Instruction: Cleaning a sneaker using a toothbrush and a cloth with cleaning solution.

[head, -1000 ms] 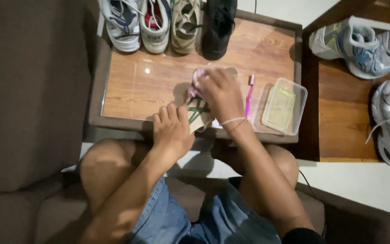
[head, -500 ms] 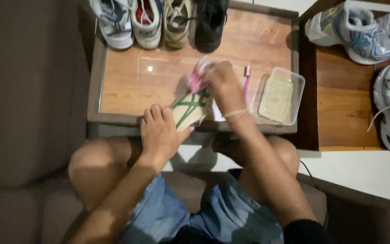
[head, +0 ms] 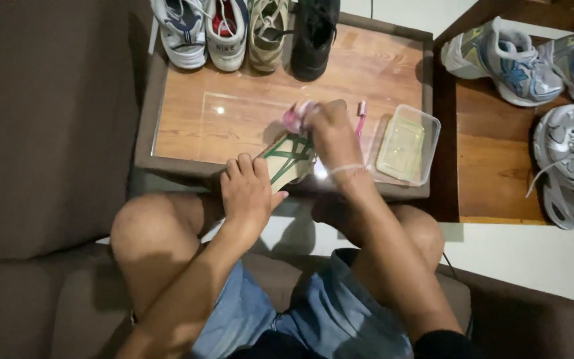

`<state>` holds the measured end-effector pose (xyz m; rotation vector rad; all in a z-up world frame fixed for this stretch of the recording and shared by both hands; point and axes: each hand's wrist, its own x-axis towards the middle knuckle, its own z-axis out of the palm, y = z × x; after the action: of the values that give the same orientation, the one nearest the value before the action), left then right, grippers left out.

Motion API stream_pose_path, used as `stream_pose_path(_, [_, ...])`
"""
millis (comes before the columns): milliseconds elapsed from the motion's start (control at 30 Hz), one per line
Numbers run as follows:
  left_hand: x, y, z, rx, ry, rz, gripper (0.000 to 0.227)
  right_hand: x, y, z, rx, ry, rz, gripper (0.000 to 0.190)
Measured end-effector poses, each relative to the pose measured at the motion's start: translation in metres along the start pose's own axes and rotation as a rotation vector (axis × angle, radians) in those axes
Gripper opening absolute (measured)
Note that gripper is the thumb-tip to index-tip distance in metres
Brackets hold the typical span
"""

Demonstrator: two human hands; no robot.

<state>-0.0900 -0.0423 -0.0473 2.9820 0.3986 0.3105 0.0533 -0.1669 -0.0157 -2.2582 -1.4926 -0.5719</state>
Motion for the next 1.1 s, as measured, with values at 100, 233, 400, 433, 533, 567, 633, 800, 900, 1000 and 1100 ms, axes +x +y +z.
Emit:
stream_pose_path(100, [0.001, 0.003, -0.009, 0.004, -0.002, -0.012, 0.079, -0.01, 0.037, 0.034, -0.154, 0.078, 0.084, 0.009])
stream_pose_path(233, [0.002, 0.003, 0.005, 0.016, -0.068, -0.043, 0.081, -0.027, -0.004, 0.072, 0.075, 0.002, -0.006, 0.008])
stream_pose_path(400, [0.004, 0.004, 0.009, 0.038, 0.065, -0.03, 0.075, -0.026, 0.049, 0.049, 0.11, 0.004, 0.109, 0.011])
stream_pose_path(433, [0.004, 0.002, 0.006, 0.034, 0.064, -0.025, 0.075, -0.034, 0.069, 0.043, 0.106, 0.003, 0.114, 0.011])
stream_pose_path(533, [0.01, -0.004, -0.002, -0.003, 0.091, -0.033, 0.066, -0.047, 0.112, 0.035, -0.137, 0.134, 0.256, 0.031])
stream_pose_path(567, [0.011, -0.005, -0.003, -0.023, 0.084, -0.034, 0.064, -0.05, 0.112, 0.041, -0.117, 0.124, 0.299, 0.032])
stream_pose_path(633, [0.011, -0.006, -0.002, -0.043, 0.076, -0.027, 0.061, -0.048, 0.091, 0.054, -0.099, 0.117, 0.348, 0.033])
stream_pose_path(800, [0.018, -0.015, 0.0, -0.067, -0.191, -0.068, 0.064, -0.03, -0.007, 0.074, 0.089, -0.086, 0.003, 0.018])
stream_pose_path(900, [0.016, -0.011, -0.012, -0.048, -0.205, -0.031, 0.071, -0.016, -0.022, 0.023, 0.446, -0.323, -0.038, 0.016])
stream_pose_path(1000, [0.017, -0.009, -0.015, -0.049, -0.202, -0.015, 0.07, -0.003, 0.009, -0.033, 0.591, -0.353, 0.044, 0.024])
stream_pose_path(1100, [0.018, -0.015, 0.002, -0.053, -0.125, -0.019, 0.07, 0.008, 0.029, -0.101, 0.585, -0.289, 0.262, 0.048])
